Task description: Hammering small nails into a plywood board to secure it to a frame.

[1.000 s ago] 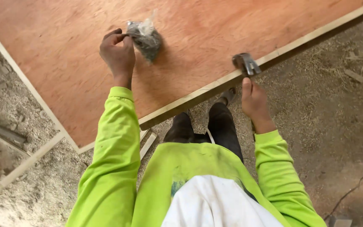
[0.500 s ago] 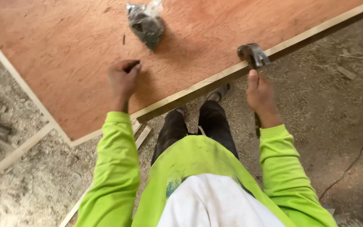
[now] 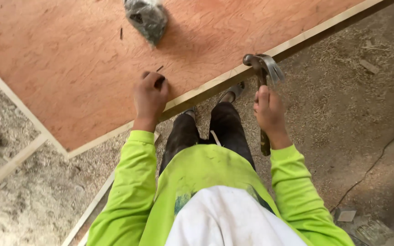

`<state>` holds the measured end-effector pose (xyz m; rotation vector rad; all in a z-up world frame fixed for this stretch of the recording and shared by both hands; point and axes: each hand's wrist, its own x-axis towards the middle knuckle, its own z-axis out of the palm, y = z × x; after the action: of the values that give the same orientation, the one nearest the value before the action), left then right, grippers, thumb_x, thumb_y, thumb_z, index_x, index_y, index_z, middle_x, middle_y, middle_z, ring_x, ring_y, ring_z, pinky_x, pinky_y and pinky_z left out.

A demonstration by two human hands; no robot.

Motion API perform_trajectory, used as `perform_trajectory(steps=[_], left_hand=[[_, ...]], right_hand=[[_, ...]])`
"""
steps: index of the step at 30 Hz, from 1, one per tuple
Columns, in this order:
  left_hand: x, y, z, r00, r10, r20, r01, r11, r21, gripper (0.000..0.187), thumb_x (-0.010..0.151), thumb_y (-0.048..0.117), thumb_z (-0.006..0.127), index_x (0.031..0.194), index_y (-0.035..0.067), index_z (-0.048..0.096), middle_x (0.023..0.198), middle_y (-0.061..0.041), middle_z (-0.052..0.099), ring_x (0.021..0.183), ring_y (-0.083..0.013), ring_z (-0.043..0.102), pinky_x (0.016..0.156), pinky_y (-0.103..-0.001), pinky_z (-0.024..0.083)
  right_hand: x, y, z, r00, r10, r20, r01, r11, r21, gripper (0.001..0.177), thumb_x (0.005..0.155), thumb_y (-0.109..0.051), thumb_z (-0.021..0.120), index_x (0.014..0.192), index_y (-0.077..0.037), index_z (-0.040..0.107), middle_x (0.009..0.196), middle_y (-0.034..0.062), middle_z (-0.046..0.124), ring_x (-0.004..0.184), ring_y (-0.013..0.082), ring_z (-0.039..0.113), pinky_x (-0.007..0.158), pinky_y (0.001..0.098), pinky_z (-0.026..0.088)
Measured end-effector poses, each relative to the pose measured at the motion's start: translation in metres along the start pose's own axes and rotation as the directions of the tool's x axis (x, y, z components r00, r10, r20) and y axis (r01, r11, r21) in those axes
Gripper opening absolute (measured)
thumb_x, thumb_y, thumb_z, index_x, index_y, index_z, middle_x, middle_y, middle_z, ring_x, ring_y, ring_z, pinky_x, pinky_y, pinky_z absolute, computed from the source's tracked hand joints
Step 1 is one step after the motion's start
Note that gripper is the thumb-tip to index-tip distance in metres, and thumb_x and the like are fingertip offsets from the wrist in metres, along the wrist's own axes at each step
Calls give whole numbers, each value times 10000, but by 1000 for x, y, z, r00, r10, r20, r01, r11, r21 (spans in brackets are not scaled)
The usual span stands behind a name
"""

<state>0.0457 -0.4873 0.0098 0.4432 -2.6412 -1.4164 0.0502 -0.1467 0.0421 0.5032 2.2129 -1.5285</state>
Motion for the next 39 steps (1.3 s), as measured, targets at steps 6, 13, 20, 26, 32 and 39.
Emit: perform_trajectory(steps=[6,13,20,26,32,39], left_hand=[[3,4,-1,994,45,95,-83,890,448,69,810,117,779,830,56,754,932,-185,676,809,-377,673,705,-468,533],[-3,18,50,950,-52,308,107,980,-165,99,907,116,730,978,48,733,935,-99,722,837,-269,711,779,-369,567],[-13,47,85,970,236,53,-231,969,-88,82,850,107,798,931,111,785,1000,-46,693,948,-260,675,783,-368,541],[-17,46,97,958,285,-17,-285,959,12,96,828,92,804,911,142,796,996,-16,674,975,-251,624,790,-376,520],[-20,46,98,955,294,-30,-292,955,56,101,827,88,803,912,143,796,1006,-6,665,986,-249,610,780,-377,518],[-21,38,99,950,311,-41,-309,950,35,106,847,84,794,946,122,785,1024,-31,664,992,-260,623,799,-382,531]], right_hand=[[-41,3,-3,998,-35,52,23,977,214,425,1115,-444,423,897,-90,508,643,-48,421,537,36,396,469,230,317],[-55,-1,-13,997,-70,24,61,962,266,377,1123,-419,431,981,-81,522,717,-41,439,588,38,425,497,216,339],[-63,-17,8,994,-75,81,55,972,229,378,1130,-397,429,982,-65,531,738,-39,466,596,31,431,504,214,354],[-65,-48,22,986,-117,121,112,992,50,417,1127,-388,399,968,-42,570,652,-33,461,545,39,430,484,238,328],[-64,-76,38,938,-328,107,343,920,-187,425,1133,-366,422,1017,2,600,646,33,513,564,117,525,515,322,389],[-49,-64,40,908,-409,91,412,828,-380,389,1158,-335,466,1076,-1,649,722,139,587,625,191,597,604,354,425]])
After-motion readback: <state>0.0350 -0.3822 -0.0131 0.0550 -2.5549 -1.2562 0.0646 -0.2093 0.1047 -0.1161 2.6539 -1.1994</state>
